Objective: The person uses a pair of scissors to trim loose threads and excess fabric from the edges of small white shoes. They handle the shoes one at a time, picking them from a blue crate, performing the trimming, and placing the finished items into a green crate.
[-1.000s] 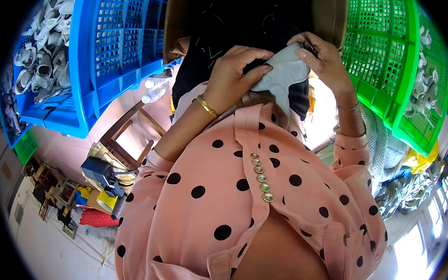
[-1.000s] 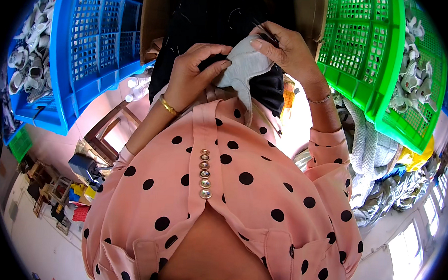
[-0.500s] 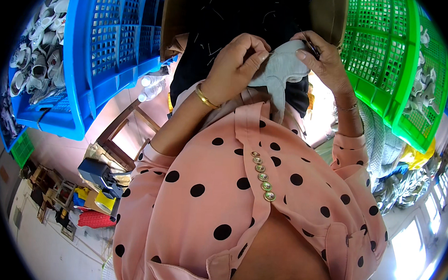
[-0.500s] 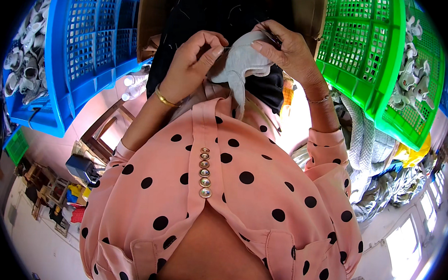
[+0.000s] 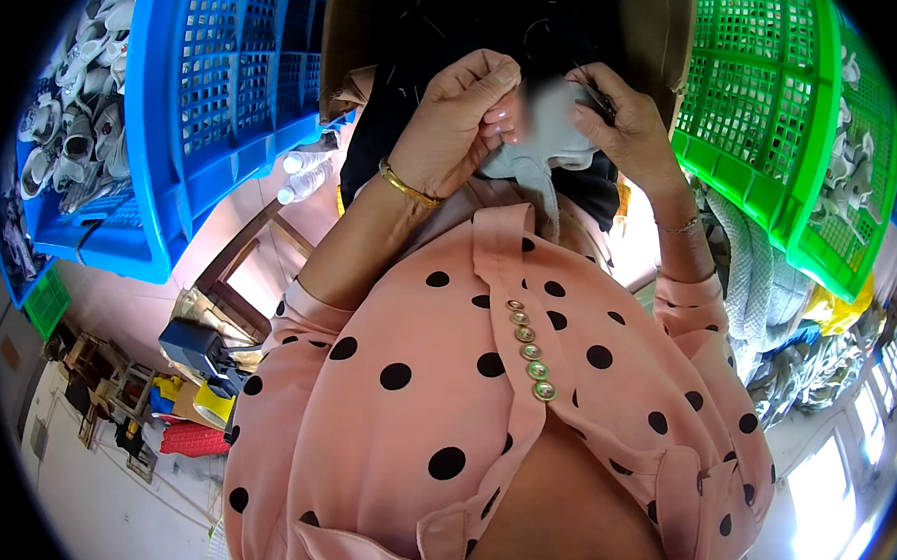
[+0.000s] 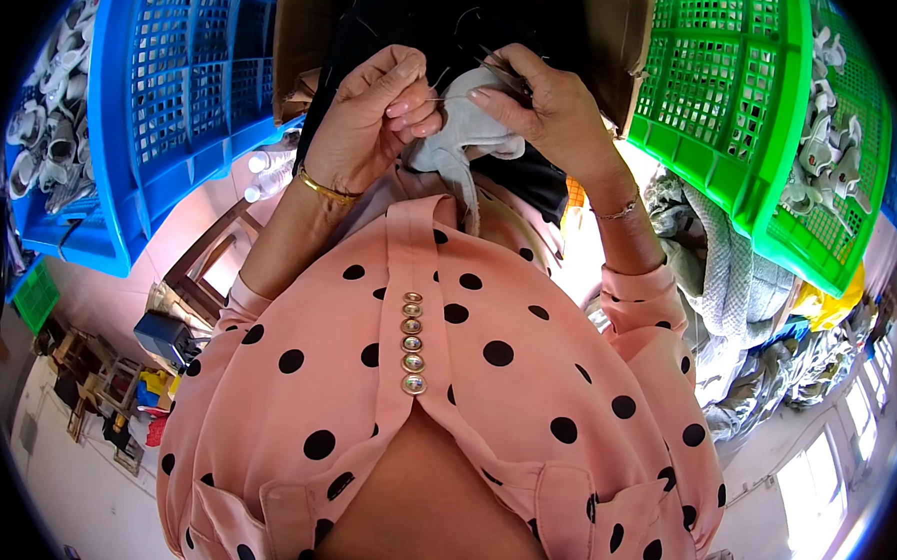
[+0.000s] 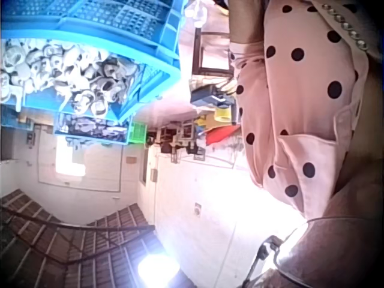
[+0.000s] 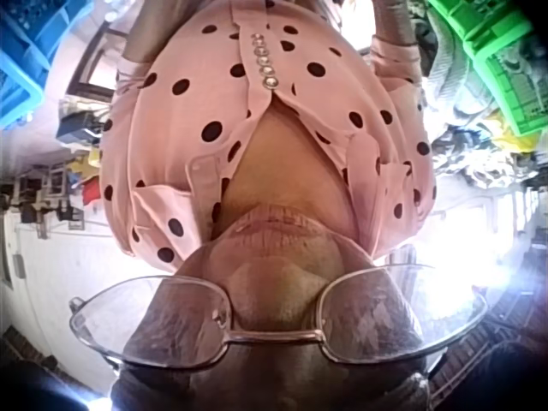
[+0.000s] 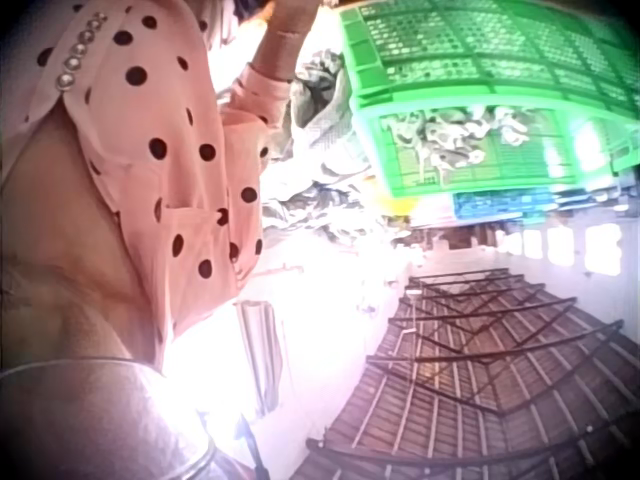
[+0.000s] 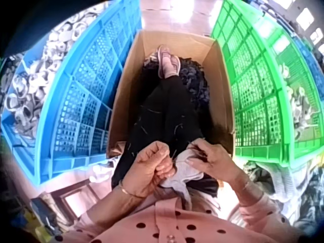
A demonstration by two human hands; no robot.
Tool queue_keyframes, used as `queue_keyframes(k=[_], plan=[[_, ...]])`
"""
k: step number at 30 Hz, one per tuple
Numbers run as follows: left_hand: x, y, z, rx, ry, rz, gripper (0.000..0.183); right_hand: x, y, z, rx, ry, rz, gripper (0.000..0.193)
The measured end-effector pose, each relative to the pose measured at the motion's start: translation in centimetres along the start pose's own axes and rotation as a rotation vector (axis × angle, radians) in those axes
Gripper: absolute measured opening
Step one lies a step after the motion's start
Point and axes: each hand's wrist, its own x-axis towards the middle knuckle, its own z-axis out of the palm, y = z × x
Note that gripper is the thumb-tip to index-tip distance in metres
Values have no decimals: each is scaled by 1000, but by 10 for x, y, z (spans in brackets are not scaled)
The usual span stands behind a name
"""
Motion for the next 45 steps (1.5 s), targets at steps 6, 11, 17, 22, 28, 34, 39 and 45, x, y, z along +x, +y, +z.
queue_keyframes(k=[6, 11, 17, 22, 28, 34, 39, 45], plan=[[-4, 7, -14, 750, 91, 278, 27, -2, 3, -5, -3, -2, 29, 34], [-4, -3, -16, 1080, -38, 343, 27, -4, 2, -1, 42, 11, 43, 36], [4, -9, -19, 999, -33, 396, 18, -5, 2, -2, 55, 2, 77, 38], [7, -6, -26, 982, -93, 274, 12, -3, 2, -3, 44, -20, 73, 39], [6, -7, -30, 533, -64, -47, 15, -4, 3, -1, 60, -3, 53, 40], [5, -15, -24, 476, -55, 124, 14, -6, 4, -1, 66, 15, 69, 38], [5, -15, -25, 875, -61, 291, 14, -5, 0, -2, 63, 7, 65, 38], [7, -2, -30, 880, -120, 186, 13, -4, 2, 0, 30, 19, 14, 38]])
